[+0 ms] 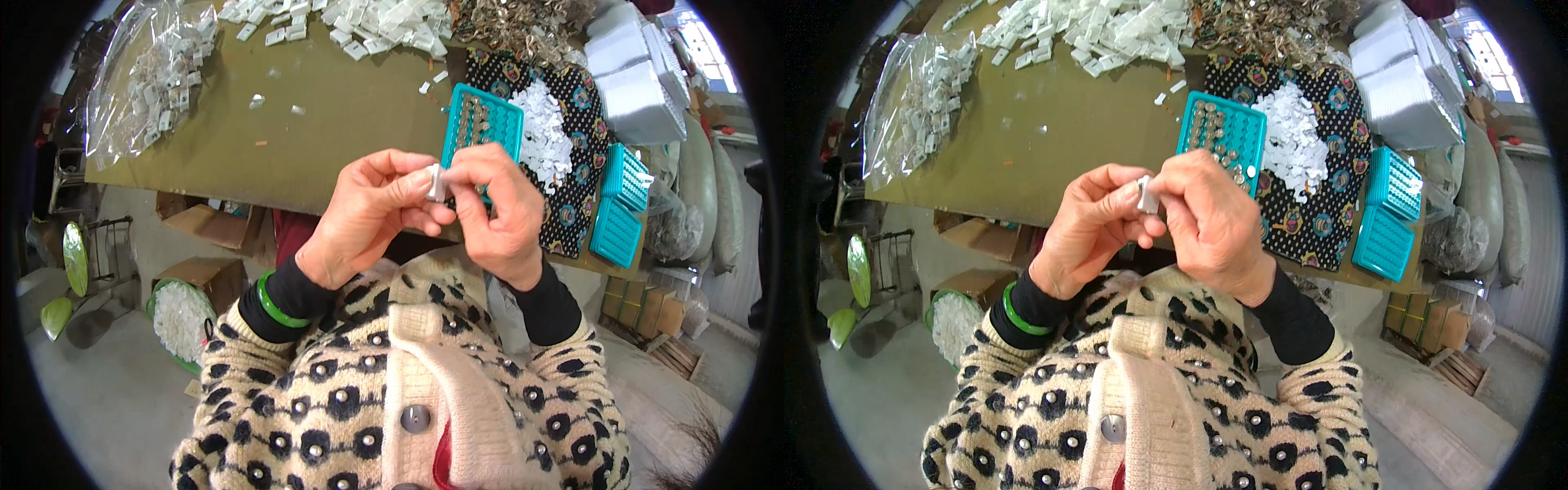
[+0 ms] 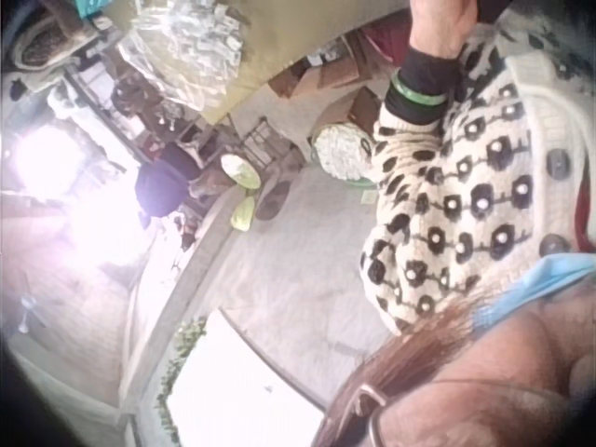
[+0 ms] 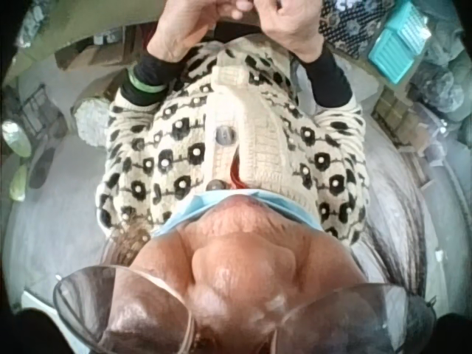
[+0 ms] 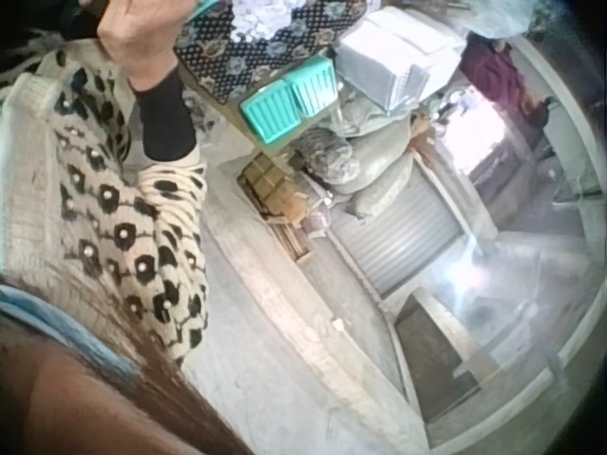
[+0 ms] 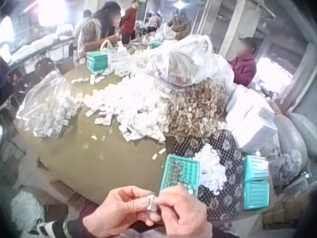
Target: The person opens a plastic bag of small metal parts, then repeatedly picks white plastic housings and metal components from the table, inserts the metal parts into the housings, and places the assembled units back on the table. The person works one unit at a time with both hands.
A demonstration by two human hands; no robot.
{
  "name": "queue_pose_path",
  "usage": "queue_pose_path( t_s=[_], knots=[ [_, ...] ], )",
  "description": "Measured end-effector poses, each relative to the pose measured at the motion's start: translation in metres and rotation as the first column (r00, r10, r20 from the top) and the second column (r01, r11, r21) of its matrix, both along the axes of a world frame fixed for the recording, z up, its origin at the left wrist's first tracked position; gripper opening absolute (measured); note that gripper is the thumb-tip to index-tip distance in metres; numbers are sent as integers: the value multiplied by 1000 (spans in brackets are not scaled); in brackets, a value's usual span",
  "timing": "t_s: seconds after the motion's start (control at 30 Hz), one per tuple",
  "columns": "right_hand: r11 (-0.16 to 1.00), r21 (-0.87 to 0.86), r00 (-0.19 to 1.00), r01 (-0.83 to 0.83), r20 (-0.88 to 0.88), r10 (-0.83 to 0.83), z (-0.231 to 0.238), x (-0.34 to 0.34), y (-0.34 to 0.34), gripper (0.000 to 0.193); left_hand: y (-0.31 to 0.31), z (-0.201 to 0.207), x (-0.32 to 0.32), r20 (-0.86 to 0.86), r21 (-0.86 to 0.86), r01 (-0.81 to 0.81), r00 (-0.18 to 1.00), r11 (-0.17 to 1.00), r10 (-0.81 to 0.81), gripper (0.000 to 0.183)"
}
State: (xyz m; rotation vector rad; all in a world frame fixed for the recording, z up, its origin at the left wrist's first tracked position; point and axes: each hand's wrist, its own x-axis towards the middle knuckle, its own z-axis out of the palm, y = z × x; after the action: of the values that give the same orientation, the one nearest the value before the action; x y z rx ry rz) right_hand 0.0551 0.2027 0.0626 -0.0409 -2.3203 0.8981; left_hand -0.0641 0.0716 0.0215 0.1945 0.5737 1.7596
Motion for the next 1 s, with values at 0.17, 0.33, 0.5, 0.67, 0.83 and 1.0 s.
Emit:
queue_pose_path(
  t_s=[0.17, 0.33, 0.5, 0.67, 0.83, 1.0],
  knots=[
    [999, -25, 1000, -28, -7, 28, -3, -2, -3, 23, -2, 5, 2, -145, -102, -30, 989, 994, 15, 19],
    [998, -57, 996, -3, 92, 8, 2, 2, -1, 18, -6, 4, 0, -110, -82, -29, 994, 996, 20, 17],
    [993, 108, 995, -50, 93, 40, 6, -3, -5, 19, -9, 2, 4, -226, -82, -74, 973, 994, 54, 16],
    [986, -47, 924, -157, 345, 164, 21, -15, 6, 8, -11, 0, -2, -185, -86, -71, 981, 994, 54, 16],
    [993, 53, 952, 103, 284, -114, 24, -66, 68, 8, -15, -3, -17, -81, -89, -64, 995, 994, 57, 19],
    [851, 375, 910, 367, 44, -412, -12, -137, 140, 15, -19, -4, -24, -72, -133, -80, 995, 988, 71, 19]
  ],
)
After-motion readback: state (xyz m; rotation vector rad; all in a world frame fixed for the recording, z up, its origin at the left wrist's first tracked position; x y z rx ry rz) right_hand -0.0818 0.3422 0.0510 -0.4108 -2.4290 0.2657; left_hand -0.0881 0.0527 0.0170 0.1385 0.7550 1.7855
